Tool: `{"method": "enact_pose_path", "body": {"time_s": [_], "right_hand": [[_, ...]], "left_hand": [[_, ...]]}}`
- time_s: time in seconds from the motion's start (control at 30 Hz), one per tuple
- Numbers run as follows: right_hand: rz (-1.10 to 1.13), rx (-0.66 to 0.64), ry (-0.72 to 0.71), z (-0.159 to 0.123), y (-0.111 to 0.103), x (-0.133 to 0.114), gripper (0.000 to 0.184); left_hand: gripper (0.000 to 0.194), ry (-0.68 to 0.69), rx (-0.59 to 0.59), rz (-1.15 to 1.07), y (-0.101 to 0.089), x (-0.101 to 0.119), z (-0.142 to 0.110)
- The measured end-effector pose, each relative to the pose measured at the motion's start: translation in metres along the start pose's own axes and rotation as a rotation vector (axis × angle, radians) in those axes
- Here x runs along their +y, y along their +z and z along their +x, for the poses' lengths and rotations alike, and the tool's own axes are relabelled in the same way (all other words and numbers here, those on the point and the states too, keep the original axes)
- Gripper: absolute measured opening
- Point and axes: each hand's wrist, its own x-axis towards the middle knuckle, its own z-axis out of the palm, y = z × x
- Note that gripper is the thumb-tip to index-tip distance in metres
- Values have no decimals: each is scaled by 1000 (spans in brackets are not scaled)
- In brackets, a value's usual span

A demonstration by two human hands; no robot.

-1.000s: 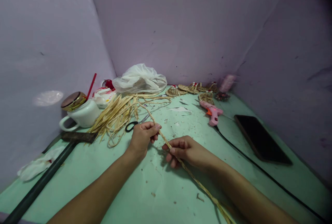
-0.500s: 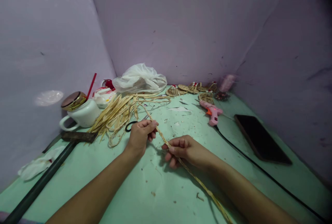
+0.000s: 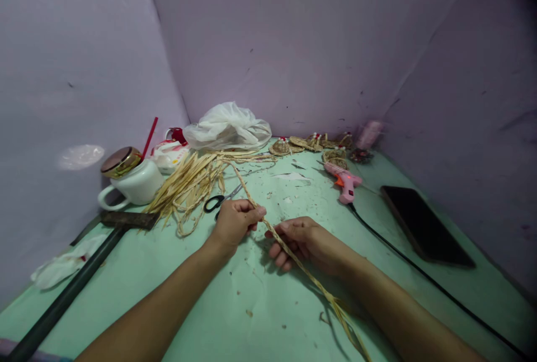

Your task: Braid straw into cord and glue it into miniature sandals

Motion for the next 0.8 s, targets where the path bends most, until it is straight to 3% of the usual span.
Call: {"method": "enact_pose_path", "body": {"time_s": [0.27,0.57,0.63,0.8], "right_hand": [[-184,20,-103,3,1,4,36],[-234,56,-233,2,15,10,28],[-226,45,-211,1,17,9,29],[-282,-63,4,-4,8,2,30]], "left_hand": [[25,-29,33,14,0,-4,2],[22,-109,58,41,14,-11,2],[22,-105,76,28,13,-13,3],[21,-48,139,-45,0,-11,10]]}}
